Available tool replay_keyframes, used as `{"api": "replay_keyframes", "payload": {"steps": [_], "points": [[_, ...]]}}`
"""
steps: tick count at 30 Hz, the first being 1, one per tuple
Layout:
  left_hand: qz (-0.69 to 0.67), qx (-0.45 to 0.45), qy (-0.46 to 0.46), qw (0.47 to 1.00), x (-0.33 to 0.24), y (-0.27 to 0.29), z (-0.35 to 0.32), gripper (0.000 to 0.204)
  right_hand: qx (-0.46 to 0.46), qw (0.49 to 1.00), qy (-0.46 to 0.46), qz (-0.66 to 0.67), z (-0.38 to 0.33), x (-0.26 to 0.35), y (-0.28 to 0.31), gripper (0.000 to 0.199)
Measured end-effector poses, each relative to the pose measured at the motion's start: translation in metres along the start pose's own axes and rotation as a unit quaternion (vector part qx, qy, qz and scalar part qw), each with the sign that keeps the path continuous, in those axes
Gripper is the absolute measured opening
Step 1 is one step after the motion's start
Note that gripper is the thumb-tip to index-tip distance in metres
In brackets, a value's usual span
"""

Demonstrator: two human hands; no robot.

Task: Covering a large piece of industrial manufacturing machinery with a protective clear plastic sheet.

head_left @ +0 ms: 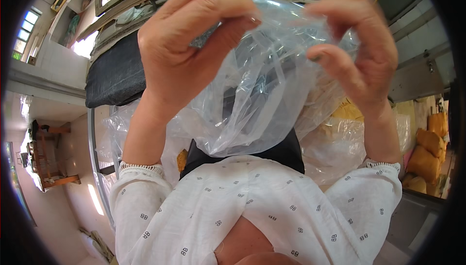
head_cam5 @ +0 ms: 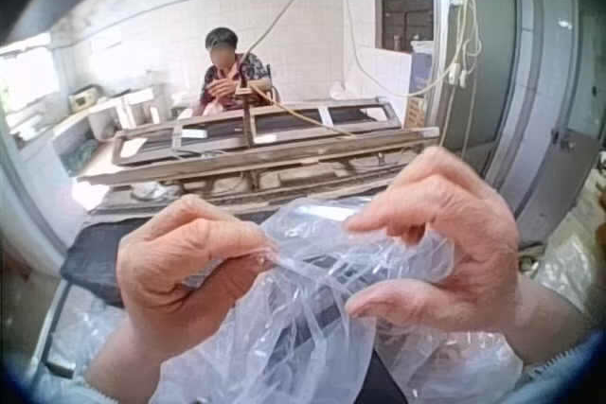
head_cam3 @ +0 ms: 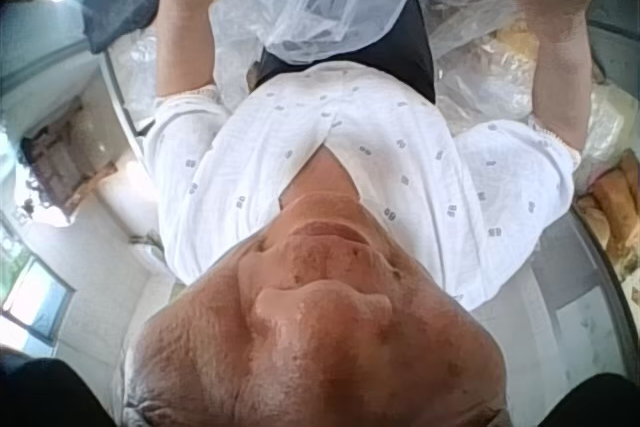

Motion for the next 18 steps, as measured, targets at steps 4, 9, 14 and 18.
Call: {"api": "replay_keyframes", "payload": {"steps": [4,9,14,18], "points": [[-0.038,-0.030,0.026,0.998,0.009,0.016,-0.004,0.015,-0.054,0.972,0.079,-0.217,-0.013,-0.022,0.008,0.030],[-0.267,-0.179,0.185,0.929,0.062,0.111,-0.067,0.025,0.100,0.969,-0.193,-0.116,-0.053,-0.082,-0.016,0.014],[0.428,-0.117,0.253,0.860,0.009,0.252,-0.114,0.050,0.232,0.953,-0.196,-0.023,-0.076,-0.091,-0.044,0.012],[0.188,-0.418,0.447,0.768,0.006,0.376,-0.185,0.045,0.548,0.636,-0.225,0.495,-0.113,-0.011,-0.093,0.017]]}}
Point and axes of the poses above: each hand's wrist, its own z-axis towards the middle knuckle, its own y-axis out of the back of the hand, x = y × z, the point moved 6 cm from there along z, towards the middle knuckle, and after that the axes turned 2 degrees about -y, right-handed, at the moved point
